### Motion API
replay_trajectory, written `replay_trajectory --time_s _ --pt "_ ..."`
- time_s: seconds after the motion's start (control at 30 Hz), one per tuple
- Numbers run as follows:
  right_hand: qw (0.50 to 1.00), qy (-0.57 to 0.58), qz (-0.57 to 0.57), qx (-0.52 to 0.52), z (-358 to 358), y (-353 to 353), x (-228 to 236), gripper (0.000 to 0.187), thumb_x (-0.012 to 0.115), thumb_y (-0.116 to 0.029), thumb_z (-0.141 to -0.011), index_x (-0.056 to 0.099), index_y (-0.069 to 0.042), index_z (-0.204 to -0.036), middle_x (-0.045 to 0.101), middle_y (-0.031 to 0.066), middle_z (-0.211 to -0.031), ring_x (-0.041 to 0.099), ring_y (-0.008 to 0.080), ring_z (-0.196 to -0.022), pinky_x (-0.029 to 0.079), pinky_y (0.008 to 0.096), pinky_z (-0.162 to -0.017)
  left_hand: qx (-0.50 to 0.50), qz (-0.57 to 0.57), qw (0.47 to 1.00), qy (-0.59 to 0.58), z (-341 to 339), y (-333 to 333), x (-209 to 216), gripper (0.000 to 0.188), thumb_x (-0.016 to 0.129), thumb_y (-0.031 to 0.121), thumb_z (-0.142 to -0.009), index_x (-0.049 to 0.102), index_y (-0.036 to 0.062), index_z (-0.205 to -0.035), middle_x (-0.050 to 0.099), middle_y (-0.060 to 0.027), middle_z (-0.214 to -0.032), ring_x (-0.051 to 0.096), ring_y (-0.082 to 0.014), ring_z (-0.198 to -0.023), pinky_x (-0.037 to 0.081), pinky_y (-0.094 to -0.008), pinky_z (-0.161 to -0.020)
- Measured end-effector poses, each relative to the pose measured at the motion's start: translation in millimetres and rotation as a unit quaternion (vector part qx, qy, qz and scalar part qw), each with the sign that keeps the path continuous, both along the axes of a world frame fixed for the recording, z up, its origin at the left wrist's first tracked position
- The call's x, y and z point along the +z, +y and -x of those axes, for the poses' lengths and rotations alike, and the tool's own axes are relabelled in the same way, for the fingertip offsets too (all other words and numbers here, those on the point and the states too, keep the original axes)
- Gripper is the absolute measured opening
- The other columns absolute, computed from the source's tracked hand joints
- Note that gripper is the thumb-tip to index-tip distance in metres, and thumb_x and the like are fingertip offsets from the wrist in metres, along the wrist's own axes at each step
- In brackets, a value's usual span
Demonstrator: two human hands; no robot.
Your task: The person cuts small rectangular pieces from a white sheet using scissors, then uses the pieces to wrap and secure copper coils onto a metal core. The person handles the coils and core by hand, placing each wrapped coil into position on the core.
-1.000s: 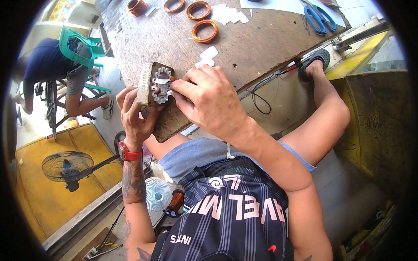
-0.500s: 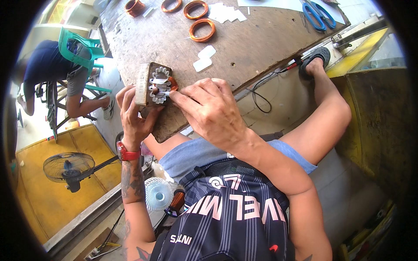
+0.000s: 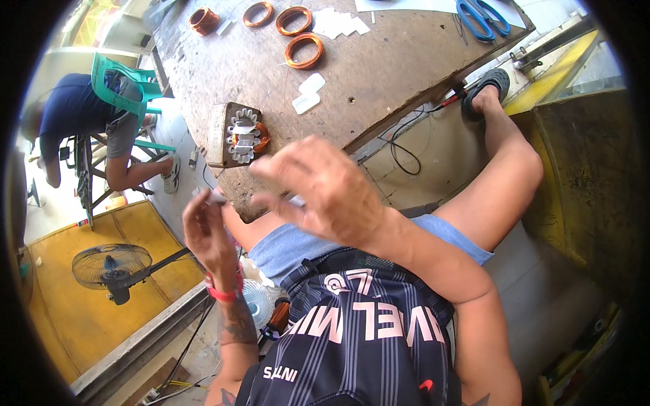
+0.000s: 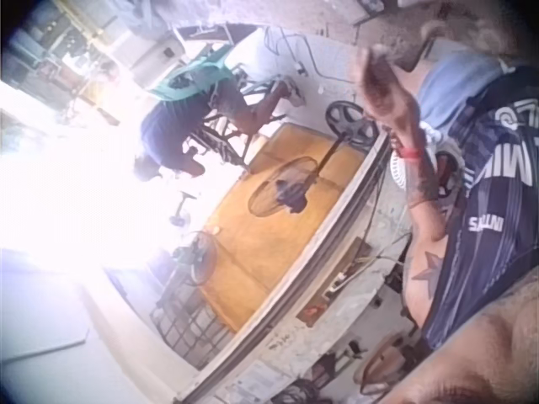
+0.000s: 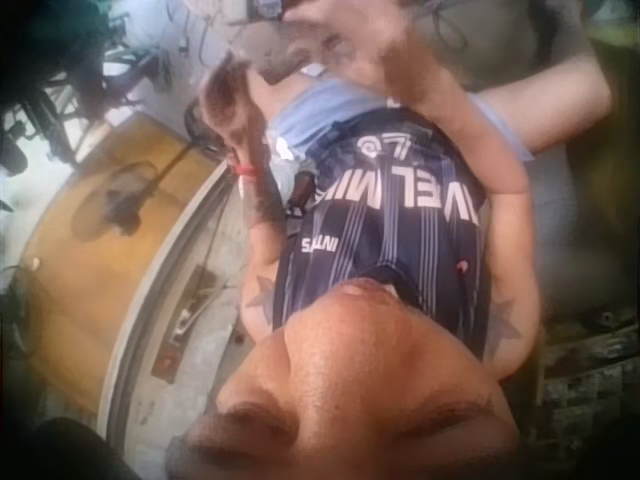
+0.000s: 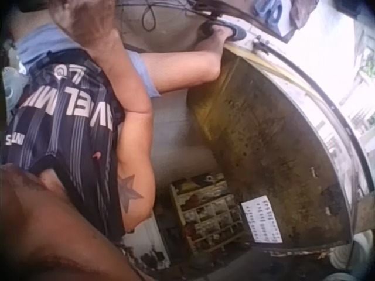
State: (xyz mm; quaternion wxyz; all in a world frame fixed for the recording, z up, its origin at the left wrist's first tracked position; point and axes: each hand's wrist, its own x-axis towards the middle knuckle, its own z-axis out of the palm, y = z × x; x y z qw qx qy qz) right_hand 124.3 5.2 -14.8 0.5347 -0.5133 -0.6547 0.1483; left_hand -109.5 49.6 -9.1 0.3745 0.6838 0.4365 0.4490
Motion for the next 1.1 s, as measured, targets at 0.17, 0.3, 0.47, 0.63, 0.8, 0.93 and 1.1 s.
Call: replay_trajectory --time_s 0.17,0.3,0.47,0.63,0.8,0.93,1.1 --pt "0.992 -0.01 -0.057 0.116 17 -11 -1 0.039 0.082 -0.01 -0.084 0.074 -0.006 -0.122 0.072 0.0068 -0.107 0.072 0.0259 -0.102 0.061 0.0371 -0.085 -0.057 0.121 0.979 -0.153 -7 -50 -2 0.024 0.066 -0.012 -0.099 0.06 -0.002 -0.121 0.07 -0.0109 -0.117 0.067 -0.0169 -0.112 0.055 -0.0314 -0.1" --pt "0.989 -0.034 -0.084 0.115 11 -19 -3 0.037 0.08 -0.006 -0.081 0.075 -0.006 -0.118 0.071 0.0067 -0.106 0.072 0.0255 -0.099 0.062 0.0366 -0.083 -0.072 0.1 0.987 -0.098 -7 -48 2 0.024 0.066 -0.015 -0.097 0.063 -0.0021 -0.117 0.069 -0.0124 -0.119 0.067 -0.0192 -0.114 0.055 -0.033 -0.101" --pt "0.989 -0.049 -0.098 0.098 2 -27 1 0.032 0.079 -0.003 -0.083 0.073 -0.005 -0.114 0.071 0.0074 -0.104 0.071 0.0266 -0.097 0.06 0.0385 -0.083 -0.146 0.053 0.988 -0.005 1 -37 7 0.028 0.065 -0.014 -0.097 0.062 -0.0012 -0.122 0.066 -0.0148 -0.126 0.065 -0.022 -0.118 0.053 -0.036 -0.105" --pt "0.992 -0.072 -0.006 -0.106 -13 11 -4 0.023 0.074 0.001 -0.089 0.071 -0.004 -0.111 0.071 0.0117 -0.099 0.066 0.0313 -0.094 0.055 0.0432 -0.085 -0.079 -0.057 0.995 0.035 -2 63 0 0.034 0.068 -0.006 -0.098 0.059 -0.0015 -0.131 0.065 -0.0173 -0.136 0.064 -0.0261 -0.128 0.049 -0.0394 -0.112" --pt "0.984 -0.115 0.018 -0.131 -6 46 -11 0.016 0.075 -0.015 -0.092 0.075 -0.005 -0.105 0.074 0.0115 -0.101 0.066 0.0304 -0.096 0.051 0.0429 -0.089 -0.25 -0.084 0.956 0.129 -17 140 -3 0.031 0.078 -0.004 -0.086 0.075 -0.0004 -0.116 0.07 -0.0151 -0.137 0.066 -0.0247 -0.126 0.052 -0.0378 -0.108" --pt "0.985 -0.113 0.055 -0.122 0 53 -10 0.017 0.076 -0.021 -0.092 0.076 -0.006 -0.099 0.074 0.0104 -0.098 0.065 0.0309 -0.097 0.048 0.0433 -0.091 -0.279 -0.07 0.939 0.187 -28 143 4 0.036 0.079 -0.002 -0.082 0.076 -0.0007 -0.119 0.074 -0.014 -0.13 0.068 -0.0262 -0.123 0.052 -0.0364 -0.106" --pt "0.989 -0.078 0.093 -0.085 -3 60 -5 0.017 0.076 -0.021 -0.089 0.073 -0.005 -0.093 0.072 0.0139 -0.092 0.066 0.0338 -0.095 0.048 0.0462 -0.092 -0.211 -0.109 0.945 0.226 -33 130 4 0.037 0.08 0.0 -0.081 0.076 -0.0002 -0.118 0.076 -0.0147 -0.124 0.069 -0.0318 -0.121 0.052 -0.0378 -0.105"
